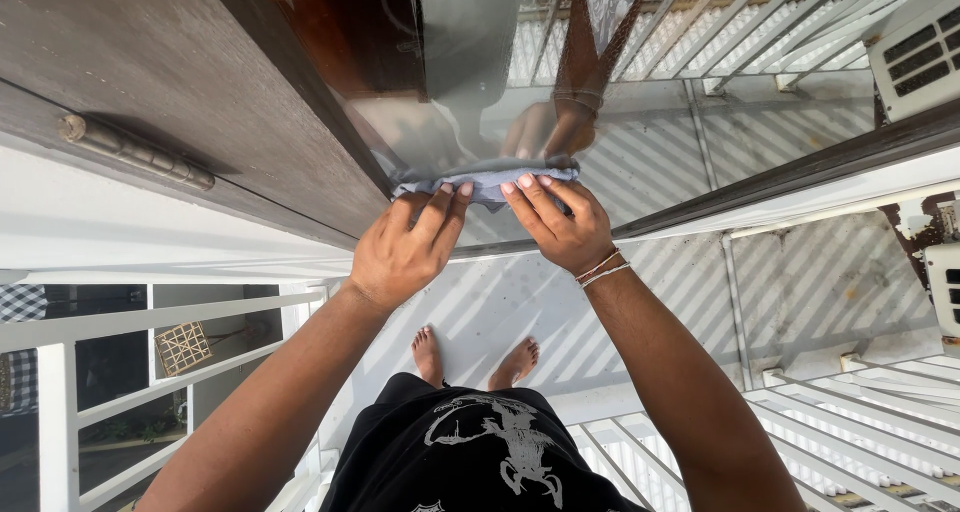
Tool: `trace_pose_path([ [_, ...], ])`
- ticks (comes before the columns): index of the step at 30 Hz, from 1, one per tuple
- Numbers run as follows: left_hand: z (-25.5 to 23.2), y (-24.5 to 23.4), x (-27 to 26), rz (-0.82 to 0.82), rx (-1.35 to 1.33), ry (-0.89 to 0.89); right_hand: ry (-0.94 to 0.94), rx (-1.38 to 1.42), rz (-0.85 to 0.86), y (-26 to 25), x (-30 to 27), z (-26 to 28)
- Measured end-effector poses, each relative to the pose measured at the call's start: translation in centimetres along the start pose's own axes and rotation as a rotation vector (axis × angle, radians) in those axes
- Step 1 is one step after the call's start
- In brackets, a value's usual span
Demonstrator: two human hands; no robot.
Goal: Cleaning a glass balcony door using a cloth.
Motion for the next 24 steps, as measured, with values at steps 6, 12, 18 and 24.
trace_pose_path([
  [6,-0.3,1.2,-0.9,0.036,-0.030,0.017,-0.009,0.025,0.015,0.7,-0.7,0.4],
  [12,-0.5,2.4,-1.7,0.071,-0.041,0.035,-0.019,0.033,0.059,0.9,-1.4,0.7],
  [18,-0.9,3.8,-2.7,0.117,-0.059,0.038,-0.033,0.036,0.117,2.3,-3.2,1.1],
  [24,-1.2,5.3,-3.7,0.182,-0.049,0.070,-0.026,0.039,0.184,2.8,-4.1,1.4],
])
Point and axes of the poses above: each hand's wrist, its own x-axis towards the middle knuckle, its own y-axis out of the palm, z = x × y, the point moved 2 cm from there along x, towards the middle knuckle, and after that the axes turned 5 degrees about z, right-handed, at the moved point
